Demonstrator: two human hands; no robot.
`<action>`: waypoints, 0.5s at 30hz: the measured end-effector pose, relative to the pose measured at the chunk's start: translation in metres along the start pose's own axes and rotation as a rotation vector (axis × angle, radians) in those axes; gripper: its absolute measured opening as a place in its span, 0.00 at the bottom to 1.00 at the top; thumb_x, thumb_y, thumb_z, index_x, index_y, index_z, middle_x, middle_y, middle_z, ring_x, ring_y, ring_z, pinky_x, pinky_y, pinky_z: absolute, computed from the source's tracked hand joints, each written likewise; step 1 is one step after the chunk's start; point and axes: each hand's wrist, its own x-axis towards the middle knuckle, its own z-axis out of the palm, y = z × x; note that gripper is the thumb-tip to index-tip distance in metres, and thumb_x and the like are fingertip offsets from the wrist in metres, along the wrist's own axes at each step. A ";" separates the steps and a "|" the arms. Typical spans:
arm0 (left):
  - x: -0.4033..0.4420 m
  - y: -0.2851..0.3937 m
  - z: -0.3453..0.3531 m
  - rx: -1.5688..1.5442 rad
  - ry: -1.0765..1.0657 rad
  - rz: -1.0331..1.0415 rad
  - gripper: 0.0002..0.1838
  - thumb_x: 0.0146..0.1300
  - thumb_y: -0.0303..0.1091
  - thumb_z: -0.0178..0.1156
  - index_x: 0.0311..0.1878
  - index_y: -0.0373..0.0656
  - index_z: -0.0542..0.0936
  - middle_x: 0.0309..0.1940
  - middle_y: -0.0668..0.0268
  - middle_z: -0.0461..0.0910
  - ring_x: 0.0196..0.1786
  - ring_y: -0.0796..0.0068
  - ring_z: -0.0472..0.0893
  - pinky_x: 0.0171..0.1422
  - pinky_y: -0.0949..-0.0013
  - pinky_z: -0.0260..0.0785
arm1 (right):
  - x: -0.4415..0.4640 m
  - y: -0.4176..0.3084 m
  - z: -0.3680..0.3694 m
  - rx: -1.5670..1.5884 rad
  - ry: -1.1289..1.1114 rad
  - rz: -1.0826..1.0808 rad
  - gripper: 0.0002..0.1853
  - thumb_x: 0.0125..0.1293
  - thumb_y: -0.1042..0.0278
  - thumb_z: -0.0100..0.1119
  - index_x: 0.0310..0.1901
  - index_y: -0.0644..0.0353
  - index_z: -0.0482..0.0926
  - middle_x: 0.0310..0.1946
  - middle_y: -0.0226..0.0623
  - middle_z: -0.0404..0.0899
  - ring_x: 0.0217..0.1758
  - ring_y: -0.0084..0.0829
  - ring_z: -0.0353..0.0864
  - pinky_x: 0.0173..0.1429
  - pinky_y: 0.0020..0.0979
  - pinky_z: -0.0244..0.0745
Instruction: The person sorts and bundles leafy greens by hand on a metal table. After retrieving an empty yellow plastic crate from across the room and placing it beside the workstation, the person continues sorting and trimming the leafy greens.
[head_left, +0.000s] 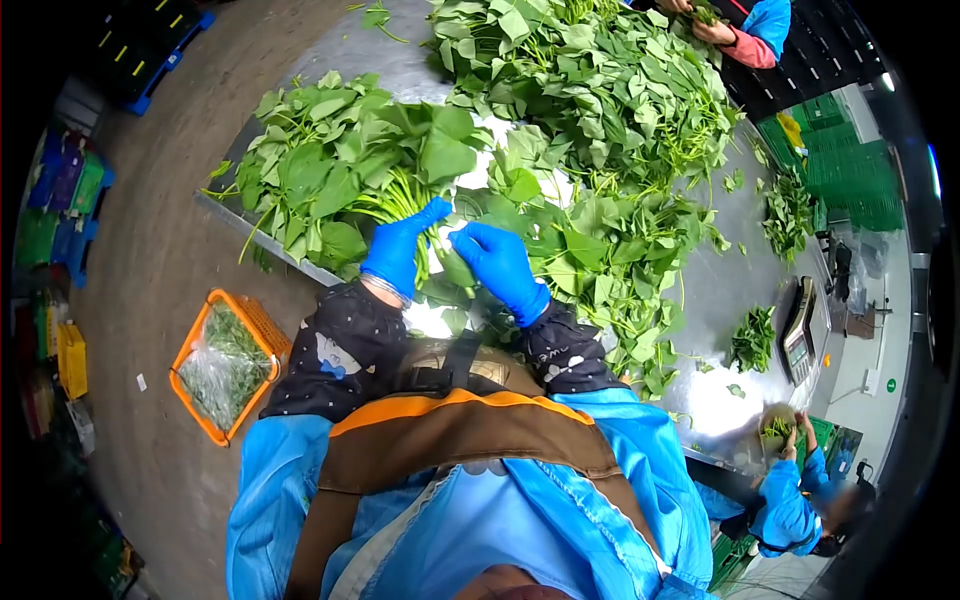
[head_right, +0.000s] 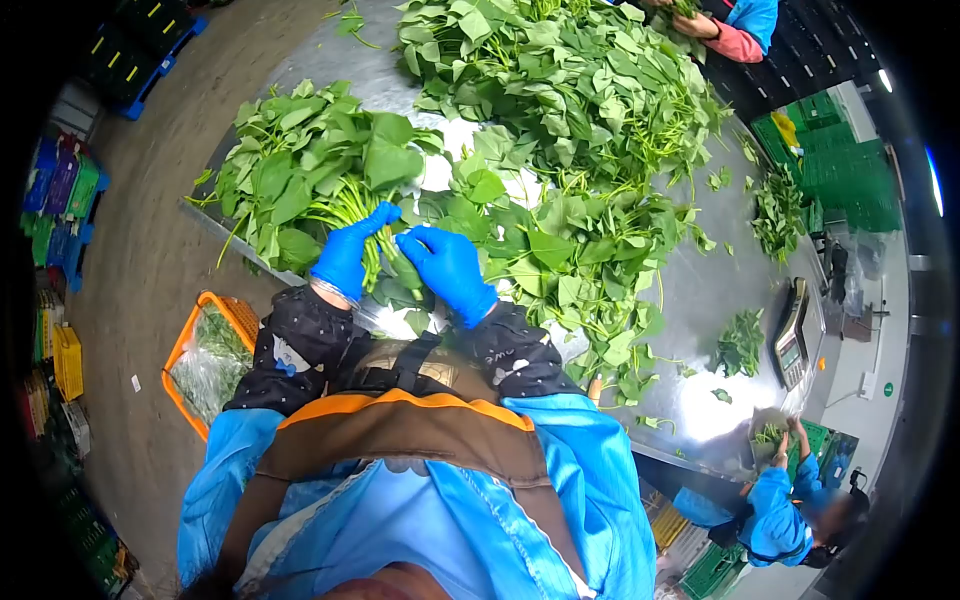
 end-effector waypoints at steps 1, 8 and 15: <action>0.000 0.004 -0.001 0.017 0.026 -0.006 0.14 0.58 0.35 0.58 0.43 0.37 0.78 0.41 0.65 0.78 0.43 0.76 0.75 0.51 0.74 0.65 | -0.006 0.000 -0.001 -0.005 -0.102 -0.063 0.10 0.56 0.60 0.57 0.38 0.54 0.80 0.33 0.39 0.79 0.32 0.38 0.79 0.34 0.32 0.71; 0.014 0.028 -0.023 -0.110 0.142 0.058 0.15 0.61 0.34 0.54 0.48 0.37 0.76 0.46 0.66 0.76 0.51 0.77 0.72 0.56 0.76 0.61 | -0.046 0.001 -0.016 -0.348 -0.451 -0.362 0.13 0.46 0.64 0.62 0.37 0.50 0.80 0.34 0.36 0.79 0.37 0.41 0.77 0.39 0.35 0.70; 0.021 -0.007 -0.030 -0.116 0.022 0.028 0.15 0.58 0.33 0.57 0.48 0.37 0.76 0.44 0.64 0.77 0.46 0.74 0.76 0.52 0.73 0.67 | -0.023 -0.023 -0.023 -0.101 0.158 -0.301 0.20 0.52 0.57 0.62 0.46 0.55 0.76 0.37 0.37 0.77 0.38 0.36 0.76 0.42 0.33 0.70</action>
